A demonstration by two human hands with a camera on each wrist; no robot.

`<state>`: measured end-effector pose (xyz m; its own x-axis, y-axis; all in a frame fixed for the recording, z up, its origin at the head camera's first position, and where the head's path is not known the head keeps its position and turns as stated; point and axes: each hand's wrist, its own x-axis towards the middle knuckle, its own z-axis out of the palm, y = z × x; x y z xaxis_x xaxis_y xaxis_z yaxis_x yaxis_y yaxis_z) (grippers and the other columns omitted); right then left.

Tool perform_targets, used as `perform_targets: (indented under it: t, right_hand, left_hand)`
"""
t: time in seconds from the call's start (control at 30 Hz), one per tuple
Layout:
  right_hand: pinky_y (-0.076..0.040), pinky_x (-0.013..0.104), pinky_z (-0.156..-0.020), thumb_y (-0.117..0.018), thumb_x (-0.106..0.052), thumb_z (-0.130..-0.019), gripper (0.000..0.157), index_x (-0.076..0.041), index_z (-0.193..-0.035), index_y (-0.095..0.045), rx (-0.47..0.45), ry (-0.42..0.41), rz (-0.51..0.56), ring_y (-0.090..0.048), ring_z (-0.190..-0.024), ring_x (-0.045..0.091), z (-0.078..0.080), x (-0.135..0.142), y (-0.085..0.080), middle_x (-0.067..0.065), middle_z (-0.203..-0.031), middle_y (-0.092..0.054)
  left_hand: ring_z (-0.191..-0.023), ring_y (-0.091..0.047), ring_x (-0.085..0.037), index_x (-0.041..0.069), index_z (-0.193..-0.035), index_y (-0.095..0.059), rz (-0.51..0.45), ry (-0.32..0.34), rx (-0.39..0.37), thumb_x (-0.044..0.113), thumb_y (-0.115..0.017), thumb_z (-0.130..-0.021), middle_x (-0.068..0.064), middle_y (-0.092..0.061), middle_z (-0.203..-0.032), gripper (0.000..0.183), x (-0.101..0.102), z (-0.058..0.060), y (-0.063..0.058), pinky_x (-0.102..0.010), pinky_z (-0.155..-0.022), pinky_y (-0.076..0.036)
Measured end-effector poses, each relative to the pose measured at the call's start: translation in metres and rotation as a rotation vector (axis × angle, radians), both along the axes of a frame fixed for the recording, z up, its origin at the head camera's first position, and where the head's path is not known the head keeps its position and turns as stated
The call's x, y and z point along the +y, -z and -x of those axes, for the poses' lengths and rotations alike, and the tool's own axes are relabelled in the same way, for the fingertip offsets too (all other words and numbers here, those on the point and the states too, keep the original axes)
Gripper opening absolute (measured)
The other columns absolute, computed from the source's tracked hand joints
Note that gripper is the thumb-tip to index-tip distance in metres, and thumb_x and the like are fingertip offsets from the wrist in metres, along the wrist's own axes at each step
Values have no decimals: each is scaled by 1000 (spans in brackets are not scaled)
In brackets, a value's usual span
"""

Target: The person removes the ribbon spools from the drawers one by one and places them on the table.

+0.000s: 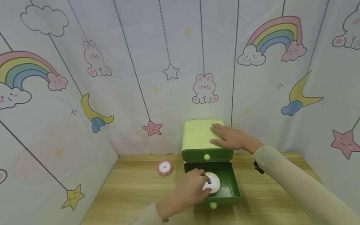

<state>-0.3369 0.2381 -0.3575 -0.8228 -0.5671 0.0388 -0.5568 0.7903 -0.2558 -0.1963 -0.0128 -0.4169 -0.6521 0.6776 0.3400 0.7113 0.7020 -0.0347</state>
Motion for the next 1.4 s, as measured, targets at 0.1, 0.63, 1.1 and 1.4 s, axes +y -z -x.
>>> perform_targets:
  t: [0.1,0.63,1.1,1.4]
  right_hand:
    - [-25,58,-130,-44,-64,-106,84,-9,-167,-27,3,-2,4,-19,-164,36,-1,0,0,13,-176,-19]
    - [-26,59,-130,-43,-64,-106,83,-11,-167,-25,8,-6,8,-18,-164,35,-2,1,-2,12,-177,-17]
    - [-23,60,-131,-42,-64,-106,83,-10,-167,-25,1,-7,6,-16,-165,36,-3,1,1,14,-177,-17]
    - [-23,61,-130,-43,-62,-107,83,-9,-167,-25,10,-6,9,-16,-164,38,-4,1,0,15,-177,-17]
  left_hand:
    - [-84,-66,-7,22,-112,-80,45,17,-50,37,-83,-89,8,-71,-96,28,1,6,-4,-18,-63,-51]
    - [-96,-65,-6,22,-131,-72,316,228,-264,34,-82,-92,4,-69,-116,42,15,41,-17,-18,-73,-54]
    - [-105,-66,-6,27,-138,-66,461,302,-280,37,-84,-90,6,-66,-131,53,25,55,-9,-18,-77,-55]
    - [-108,-65,-6,30,-143,-62,540,275,-261,43,-87,-86,7,-62,-136,63,33,65,-5,-20,-81,-57]
